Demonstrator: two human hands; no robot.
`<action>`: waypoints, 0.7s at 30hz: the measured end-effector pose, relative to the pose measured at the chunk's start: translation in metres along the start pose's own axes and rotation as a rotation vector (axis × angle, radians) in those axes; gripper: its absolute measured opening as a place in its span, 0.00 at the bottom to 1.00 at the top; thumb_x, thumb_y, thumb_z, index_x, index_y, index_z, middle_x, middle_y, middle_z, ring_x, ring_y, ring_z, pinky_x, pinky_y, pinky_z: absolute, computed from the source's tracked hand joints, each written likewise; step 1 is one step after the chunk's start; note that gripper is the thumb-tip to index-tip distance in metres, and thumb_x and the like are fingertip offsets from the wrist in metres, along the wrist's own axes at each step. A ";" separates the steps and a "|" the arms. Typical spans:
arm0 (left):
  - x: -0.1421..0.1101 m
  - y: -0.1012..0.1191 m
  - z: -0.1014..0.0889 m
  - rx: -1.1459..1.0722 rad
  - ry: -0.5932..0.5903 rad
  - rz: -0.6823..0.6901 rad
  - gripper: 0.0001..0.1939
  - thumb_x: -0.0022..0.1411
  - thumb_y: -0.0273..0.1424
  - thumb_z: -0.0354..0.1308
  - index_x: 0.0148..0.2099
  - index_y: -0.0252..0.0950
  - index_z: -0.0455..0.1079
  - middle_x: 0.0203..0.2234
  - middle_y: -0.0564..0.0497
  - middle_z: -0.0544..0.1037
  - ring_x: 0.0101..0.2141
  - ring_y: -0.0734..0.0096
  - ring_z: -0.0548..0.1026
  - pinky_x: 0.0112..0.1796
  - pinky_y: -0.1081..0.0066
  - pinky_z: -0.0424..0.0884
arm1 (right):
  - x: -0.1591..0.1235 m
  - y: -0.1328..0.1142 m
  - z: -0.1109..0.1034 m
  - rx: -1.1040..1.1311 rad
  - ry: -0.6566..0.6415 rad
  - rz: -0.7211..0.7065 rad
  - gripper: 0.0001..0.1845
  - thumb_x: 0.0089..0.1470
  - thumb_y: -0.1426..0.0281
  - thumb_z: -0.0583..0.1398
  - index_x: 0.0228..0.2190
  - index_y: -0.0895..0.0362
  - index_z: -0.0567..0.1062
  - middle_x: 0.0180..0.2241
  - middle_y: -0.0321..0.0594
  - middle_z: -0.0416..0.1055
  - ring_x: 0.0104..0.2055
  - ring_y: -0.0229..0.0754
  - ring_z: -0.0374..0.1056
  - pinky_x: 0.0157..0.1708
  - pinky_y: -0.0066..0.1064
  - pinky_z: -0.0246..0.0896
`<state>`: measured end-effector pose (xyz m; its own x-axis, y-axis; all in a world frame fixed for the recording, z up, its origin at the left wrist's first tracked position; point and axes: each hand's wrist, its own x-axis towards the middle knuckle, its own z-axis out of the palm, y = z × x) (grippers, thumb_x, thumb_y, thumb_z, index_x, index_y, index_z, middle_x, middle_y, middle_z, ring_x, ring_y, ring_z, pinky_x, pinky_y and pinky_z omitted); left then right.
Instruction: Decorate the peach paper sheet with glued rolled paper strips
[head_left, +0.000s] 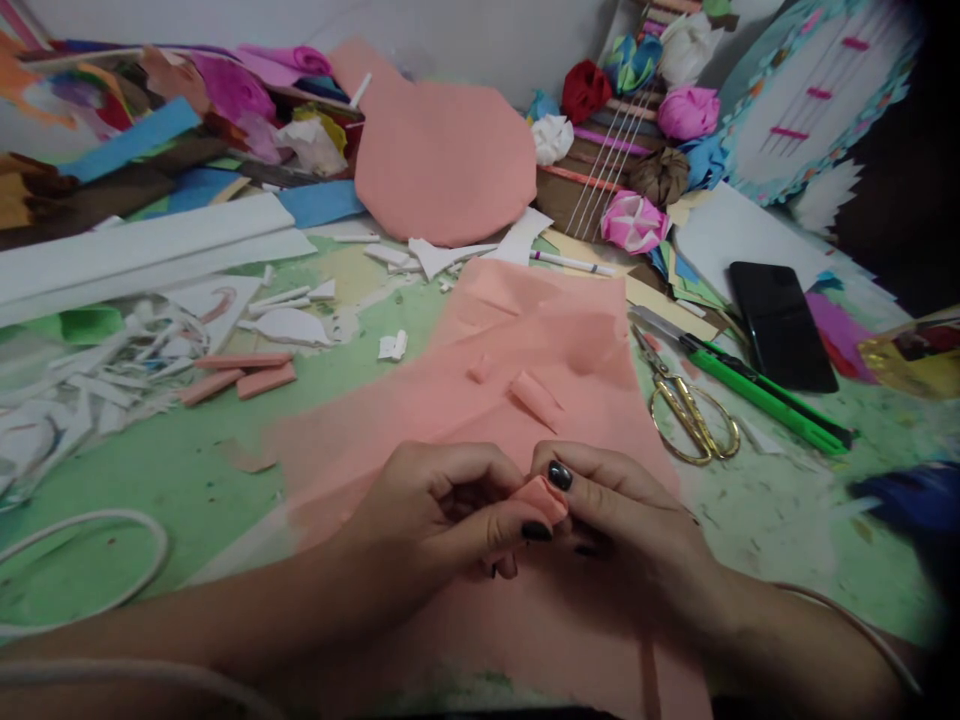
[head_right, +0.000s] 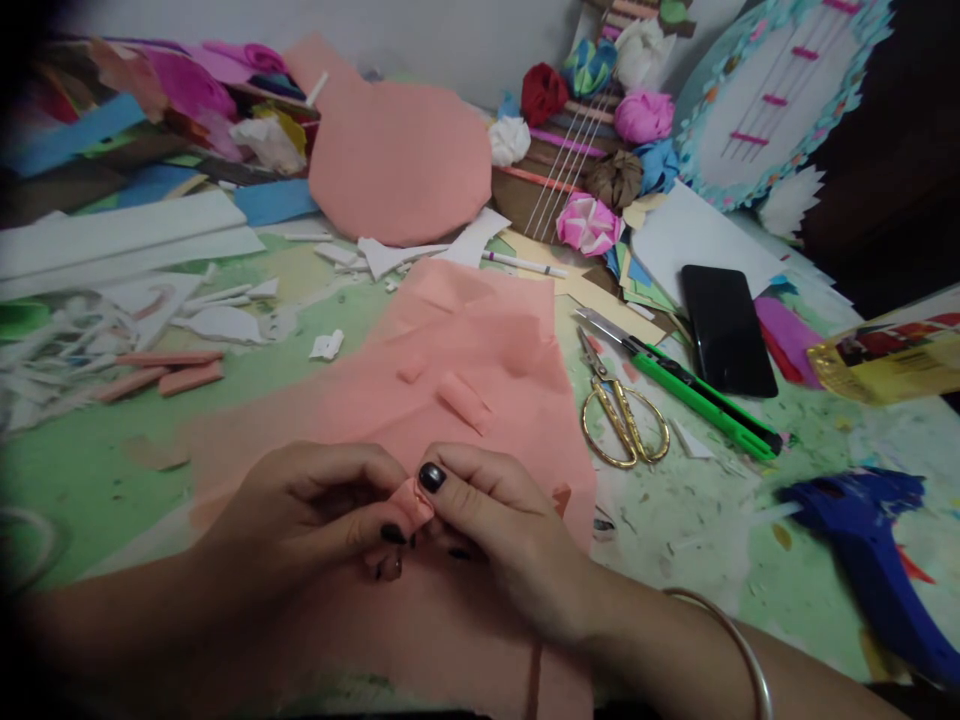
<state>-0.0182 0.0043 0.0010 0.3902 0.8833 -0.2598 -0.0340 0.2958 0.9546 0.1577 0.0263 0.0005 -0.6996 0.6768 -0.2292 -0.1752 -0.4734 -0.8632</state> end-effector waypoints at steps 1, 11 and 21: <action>0.000 0.000 0.000 0.008 0.006 -0.006 0.06 0.56 0.32 0.61 0.32 0.34 0.73 0.19 0.55 0.74 0.20 0.79 0.72 0.22 0.81 0.69 | 0.000 0.000 0.001 -0.015 -0.003 -0.002 0.17 0.62 0.63 0.53 0.24 0.58 0.62 0.20 0.29 0.52 0.21 0.30 0.46 0.20 0.26 0.37; -0.003 0.004 0.002 0.021 0.017 -0.076 0.12 0.56 0.36 0.61 0.28 0.33 0.70 0.13 0.56 0.71 0.16 0.78 0.71 0.19 0.81 0.68 | -0.005 -0.008 -0.003 -0.413 -0.021 -0.088 0.16 0.65 0.64 0.49 0.27 0.57 0.63 0.22 0.29 0.54 0.24 0.31 0.49 0.23 0.25 0.44; -0.004 0.004 0.001 -0.004 0.011 -0.089 0.11 0.55 0.36 0.62 0.26 0.34 0.69 0.12 0.57 0.70 0.15 0.78 0.71 0.19 0.80 0.69 | -0.005 -0.012 -0.005 -0.690 -0.036 -0.195 0.16 0.66 0.65 0.47 0.27 0.56 0.62 0.22 0.30 0.55 0.24 0.31 0.50 0.23 0.26 0.46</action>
<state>-0.0186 0.0017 0.0057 0.3820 0.8573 -0.3452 -0.0031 0.3747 0.9271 0.1668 0.0314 0.0095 -0.7247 0.6881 -0.0367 0.1700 0.1269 -0.9772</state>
